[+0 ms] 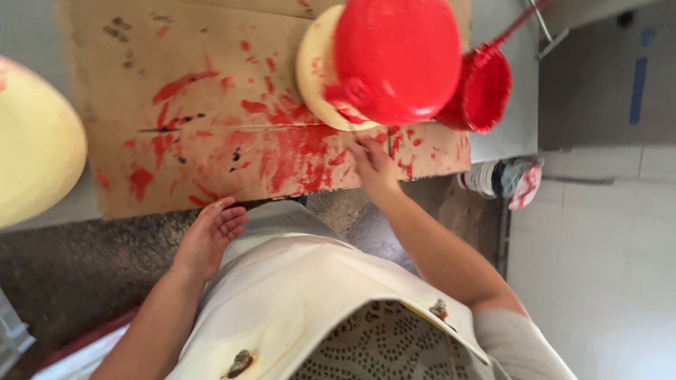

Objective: Applying red wax coating to cheese wheels using a brush

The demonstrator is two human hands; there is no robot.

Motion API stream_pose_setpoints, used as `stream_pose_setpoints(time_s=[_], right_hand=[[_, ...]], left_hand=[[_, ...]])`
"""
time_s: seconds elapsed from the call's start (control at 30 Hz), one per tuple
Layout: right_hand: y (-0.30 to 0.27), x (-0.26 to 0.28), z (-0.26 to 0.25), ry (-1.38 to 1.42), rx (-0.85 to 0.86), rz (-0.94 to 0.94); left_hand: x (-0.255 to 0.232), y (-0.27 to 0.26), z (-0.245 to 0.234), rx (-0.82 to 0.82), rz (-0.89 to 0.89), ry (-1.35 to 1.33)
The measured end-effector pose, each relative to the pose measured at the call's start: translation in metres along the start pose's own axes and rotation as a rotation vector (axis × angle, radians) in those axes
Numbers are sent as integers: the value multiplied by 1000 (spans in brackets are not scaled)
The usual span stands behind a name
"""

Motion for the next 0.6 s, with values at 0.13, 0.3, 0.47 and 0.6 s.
stream_pose_setpoints(time_s=[0.13, 0.3, 0.47, 0.6], right_hand=[[13, 30, 8, 82, -26, -73], [6, 0, -61, 0, 381, 109], [3, -74, -133, -20, 420, 62], [22, -112, -173, 146, 420, 72]], left_hand=[[-5, -6, 23, 0, 17, 41], [-4, -17, 58, -90, -15, 39], [-1, -35, 113, -168, -23, 75], [13, -34, 129, -246, 4, 62]])
Point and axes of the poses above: each hand's wrist, its own y-axis towards the middle knuckle, its own z-axis out of the palm, x = y × z, the point moved 1 cm from there along y, towards the middle knuckle, and after that the axes turned 8 degrees about -z, right-handed, at the moved point
